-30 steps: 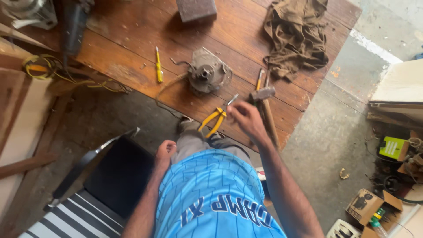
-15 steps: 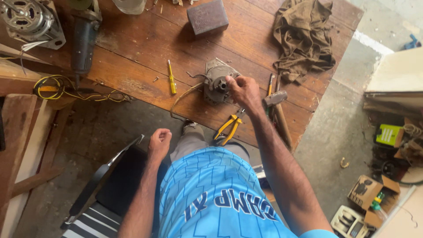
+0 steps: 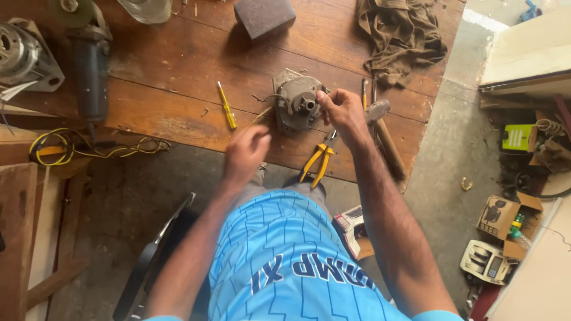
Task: The person works at a wooden workbench on a metal motor housing. They hold the housing with pliers, tap it with a hammer, use a screwdriver on its parts, and repeatedly grip and pull at components with pliers before setting the tools down and wiping their hands with a cloth.
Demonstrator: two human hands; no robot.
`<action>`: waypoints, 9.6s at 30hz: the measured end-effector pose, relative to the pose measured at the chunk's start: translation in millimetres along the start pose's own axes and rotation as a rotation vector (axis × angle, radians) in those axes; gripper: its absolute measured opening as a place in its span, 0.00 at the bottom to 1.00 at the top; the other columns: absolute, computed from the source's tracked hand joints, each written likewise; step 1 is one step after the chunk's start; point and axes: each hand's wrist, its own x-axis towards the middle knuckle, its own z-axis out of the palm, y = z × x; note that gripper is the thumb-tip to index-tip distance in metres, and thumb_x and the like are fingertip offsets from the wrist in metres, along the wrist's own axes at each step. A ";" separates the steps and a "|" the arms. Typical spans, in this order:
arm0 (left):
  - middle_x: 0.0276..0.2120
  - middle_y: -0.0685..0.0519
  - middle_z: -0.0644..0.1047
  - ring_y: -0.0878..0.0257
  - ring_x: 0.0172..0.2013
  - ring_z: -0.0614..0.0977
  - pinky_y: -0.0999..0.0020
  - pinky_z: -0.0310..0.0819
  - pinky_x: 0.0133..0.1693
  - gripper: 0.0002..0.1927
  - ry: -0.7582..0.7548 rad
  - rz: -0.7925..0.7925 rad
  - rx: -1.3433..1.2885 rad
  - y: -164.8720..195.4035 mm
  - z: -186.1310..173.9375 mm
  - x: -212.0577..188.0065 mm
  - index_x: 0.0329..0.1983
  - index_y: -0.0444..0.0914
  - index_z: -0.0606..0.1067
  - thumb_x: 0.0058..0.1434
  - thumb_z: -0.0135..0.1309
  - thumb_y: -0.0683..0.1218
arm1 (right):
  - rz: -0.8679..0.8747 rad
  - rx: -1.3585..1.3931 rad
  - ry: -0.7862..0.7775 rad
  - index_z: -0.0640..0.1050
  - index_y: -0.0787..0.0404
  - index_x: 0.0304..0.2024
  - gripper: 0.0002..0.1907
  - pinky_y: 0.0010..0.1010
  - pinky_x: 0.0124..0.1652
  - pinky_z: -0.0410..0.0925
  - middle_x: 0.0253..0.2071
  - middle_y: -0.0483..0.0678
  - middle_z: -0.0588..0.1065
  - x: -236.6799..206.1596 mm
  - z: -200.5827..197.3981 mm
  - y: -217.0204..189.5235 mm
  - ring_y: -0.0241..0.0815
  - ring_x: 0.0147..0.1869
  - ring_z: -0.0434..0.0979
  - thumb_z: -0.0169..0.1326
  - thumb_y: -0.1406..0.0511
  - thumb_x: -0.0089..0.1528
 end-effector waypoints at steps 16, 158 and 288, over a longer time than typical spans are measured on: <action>0.39 0.48 0.76 0.49 0.45 0.77 0.54 0.74 0.44 0.04 -0.022 0.206 0.309 29.0 58.0 54.2 0.40 0.37 0.77 0.65 0.58 0.42 | 0.029 0.106 0.090 0.77 0.65 0.33 0.15 0.25 0.28 0.72 0.27 0.47 0.77 -17.7 22.0 -18.3 0.33 0.29 0.78 0.60 0.59 0.65; 0.38 0.52 0.75 0.53 0.43 0.78 0.57 0.79 0.31 0.09 -0.165 0.245 0.528 28.8 49.2 59.5 0.51 0.42 0.70 0.71 0.50 0.48 | 0.055 -0.147 0.038 0.76 0.64 0.33 0.17 0.26 0.25 0.73 0.24 0.45 0.76 -0.4 6.5 3.3 0.32 0.26 0.78 0.57 0.57 0.67; 0.39 0.48 0.79 0.52 0.40 0.80 0.57 0.76 0.42 0.12 -0.134 0.170 0.227 59.3 -60.6 -10.5 0.52 0.37 0.77 0.66 0.56 0.43 | 0.194 0.009 -0.065 0.79 0.67 0.38 0.21 0.25 0.34 0.75 0.31 0.48 0.77 2.3 0.6 7.3 0.34 0.31 0.78 0.57 0.53 0.68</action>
